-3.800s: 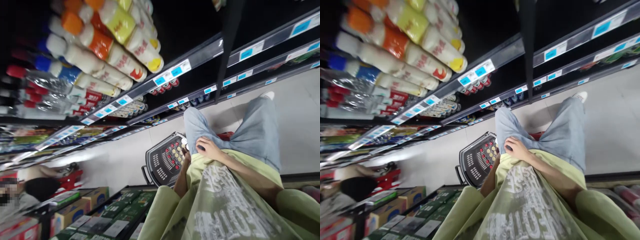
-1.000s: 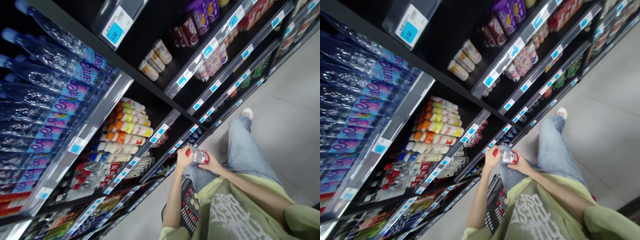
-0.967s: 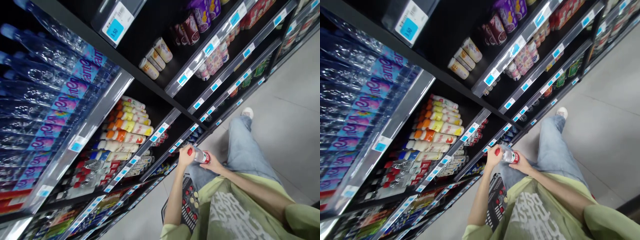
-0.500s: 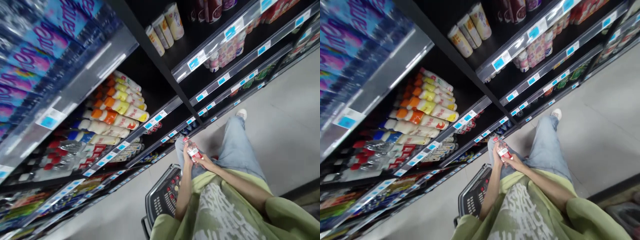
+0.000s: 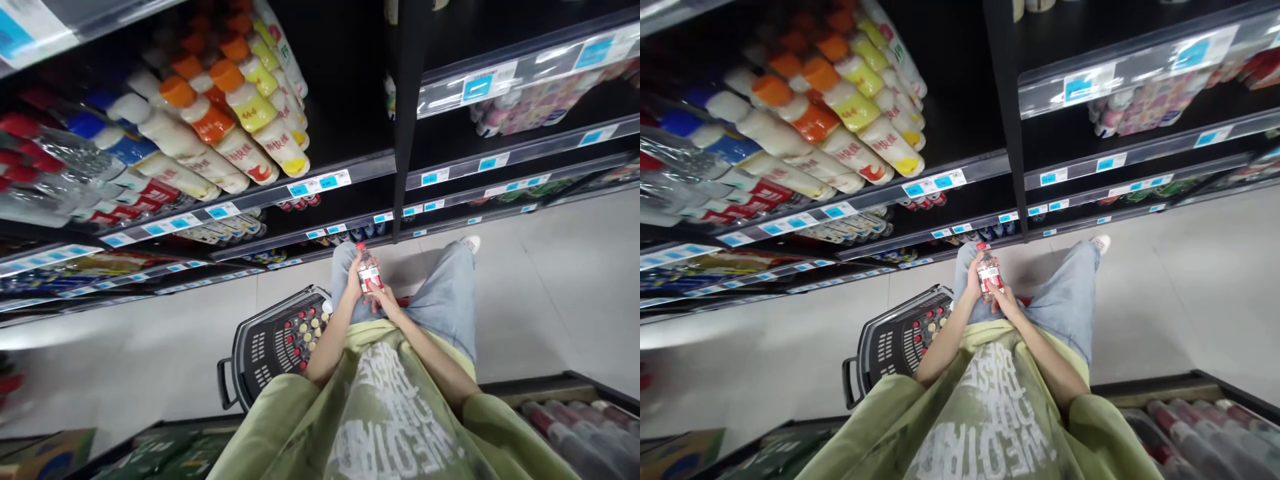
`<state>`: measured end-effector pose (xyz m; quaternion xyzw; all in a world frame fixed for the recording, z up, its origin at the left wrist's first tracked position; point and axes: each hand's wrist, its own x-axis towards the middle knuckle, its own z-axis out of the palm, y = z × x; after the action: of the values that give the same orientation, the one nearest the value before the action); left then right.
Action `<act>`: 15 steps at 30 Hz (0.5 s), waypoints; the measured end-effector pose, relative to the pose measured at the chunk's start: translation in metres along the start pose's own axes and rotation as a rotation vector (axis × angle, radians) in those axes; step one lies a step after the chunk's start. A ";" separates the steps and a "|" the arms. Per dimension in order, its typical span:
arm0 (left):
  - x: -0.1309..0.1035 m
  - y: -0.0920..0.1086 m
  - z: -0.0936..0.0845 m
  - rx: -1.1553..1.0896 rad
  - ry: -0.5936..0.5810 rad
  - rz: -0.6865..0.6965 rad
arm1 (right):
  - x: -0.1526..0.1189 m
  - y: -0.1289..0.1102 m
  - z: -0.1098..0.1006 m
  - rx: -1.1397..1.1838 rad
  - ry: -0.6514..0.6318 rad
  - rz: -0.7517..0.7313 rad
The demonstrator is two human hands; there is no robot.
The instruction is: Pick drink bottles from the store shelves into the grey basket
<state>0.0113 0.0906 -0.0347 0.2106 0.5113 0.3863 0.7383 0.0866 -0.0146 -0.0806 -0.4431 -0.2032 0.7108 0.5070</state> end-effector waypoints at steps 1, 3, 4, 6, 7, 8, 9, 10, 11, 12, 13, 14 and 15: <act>0.000 0.000 -0.001 -0.004 -0.006 0.004 | 0.000 0.000 0.000 0.007 0.001 -0.005; 0.000 -0.001 -0.002 -0.006 -0.025 0.014 | -0.002 -0.001 0.001 0.017 0.007 -0.012; 0.000 -0.001 -0.002 -0.003 -0.033 0.017 | -0.003 -0.002 0.002 0.018 0.015 -0.012; -0.001 -0.001 -0.003 0.006 -0.049 0.023 | -0.005 -0.003 0.003 0.009 0.033 -0.008; -0.001 -0.001 -0.003 0.007 -0.057 0.033 | -0.006 -0.003 0.004 -0.002 0.044 -0.009; -0.001 0.000 -0.003 0.001 -0.061 0.048 | -0.007 -0.002 0.004 -0.019 0.057 -0.015; -0.001 0.000 -0.003 -0.009 -0.062 0.063 | -0.007 -0.001 0.004 -0.043 0.071 -0.024; 0.000 0.000 -0.003 -0.023 -0.061 0.077 | -0.007 -0.001 0.004 -0.072 0.090 -0.036; 0.000 0.000 -0.003 -0.036 -0.055 0.087 | -0.006 0.000 0.004 -0.101 0.116 -0.054; 0.001 0.000 -0.003 -0.045 -0.049 0.093 | -0.005 0.001 0.004 -0.128 0.151 -0.078; 0.001 0.000 -0.003 -0.051 -0.042 0.095 | -0.004 0.001 0.004 -0.151 0.190 -0.108; 0.002 0.000 -0.003 -0.054 -0.036 0.096 | -0.004 0.001 0.004 -0.167 0.230 -0.139; 0.002 0.000 -0.003 -0.055 -0.032 0.098 | -0.003 0.001 0.003 -0.178 0.267 -0.167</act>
<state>0.0088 0.0922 -0.0369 0.2211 0.4778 0.4323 0.7321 0.0839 -0.0172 -0.0783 -0.5584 -0.2325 0.5802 0.5455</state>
